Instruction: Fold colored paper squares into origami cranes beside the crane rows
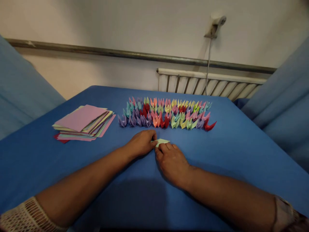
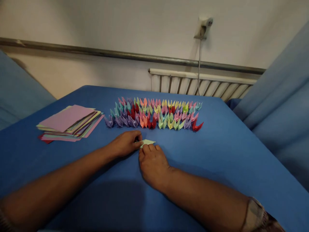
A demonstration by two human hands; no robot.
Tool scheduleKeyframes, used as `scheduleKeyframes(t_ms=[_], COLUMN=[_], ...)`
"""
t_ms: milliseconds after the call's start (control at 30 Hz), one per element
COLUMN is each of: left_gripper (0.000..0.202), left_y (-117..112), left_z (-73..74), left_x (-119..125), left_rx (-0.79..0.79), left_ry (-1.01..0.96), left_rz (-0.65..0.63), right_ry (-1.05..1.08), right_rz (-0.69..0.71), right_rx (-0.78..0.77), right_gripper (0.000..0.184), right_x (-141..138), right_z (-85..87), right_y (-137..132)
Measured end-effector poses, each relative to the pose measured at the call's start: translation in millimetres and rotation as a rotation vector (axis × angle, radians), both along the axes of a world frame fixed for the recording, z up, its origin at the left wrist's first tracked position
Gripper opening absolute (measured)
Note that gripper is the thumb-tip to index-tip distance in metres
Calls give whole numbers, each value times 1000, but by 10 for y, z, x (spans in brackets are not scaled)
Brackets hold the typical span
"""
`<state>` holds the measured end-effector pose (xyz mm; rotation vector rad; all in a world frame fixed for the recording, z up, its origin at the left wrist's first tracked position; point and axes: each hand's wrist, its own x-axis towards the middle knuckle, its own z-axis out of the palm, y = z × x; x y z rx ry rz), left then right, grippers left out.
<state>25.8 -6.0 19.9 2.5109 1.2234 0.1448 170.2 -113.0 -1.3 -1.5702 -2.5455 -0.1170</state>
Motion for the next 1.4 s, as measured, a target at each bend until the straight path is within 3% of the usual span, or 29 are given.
scheduleKeyframes(t_ms=[200, 467, 733, 900, 1233, 1400], left_gripper=[21, 11, 22, 14, 5, 14], left_y=[68, 50, 59, 28, -13, -49], left_z=[54, 97, 49, 3, -85, -83], left_x=[9, -35, -89, -91, -43, -65], left_rx=[-110, -109, -15, 43, 31, 29], left_ry=[5, 61, 0, 11, -79, -123], left_rz=[41, 17, -50, -54, -75, -12], right_ry=[70, 83, 84, 77, 85, 77], right_rz=[-10, 3, -11, 1, 12, 12], right_rx=[5, 23, -13, -25, -30, -42], right_gripper=[28, 26, 27, 27, 30, 33], right_x=[26, 20, 6, 6, 12, 16], right_z=[1, -11, -12, 14, 4, 4], right_y=[31, 33, 41, 33, 33, 34])
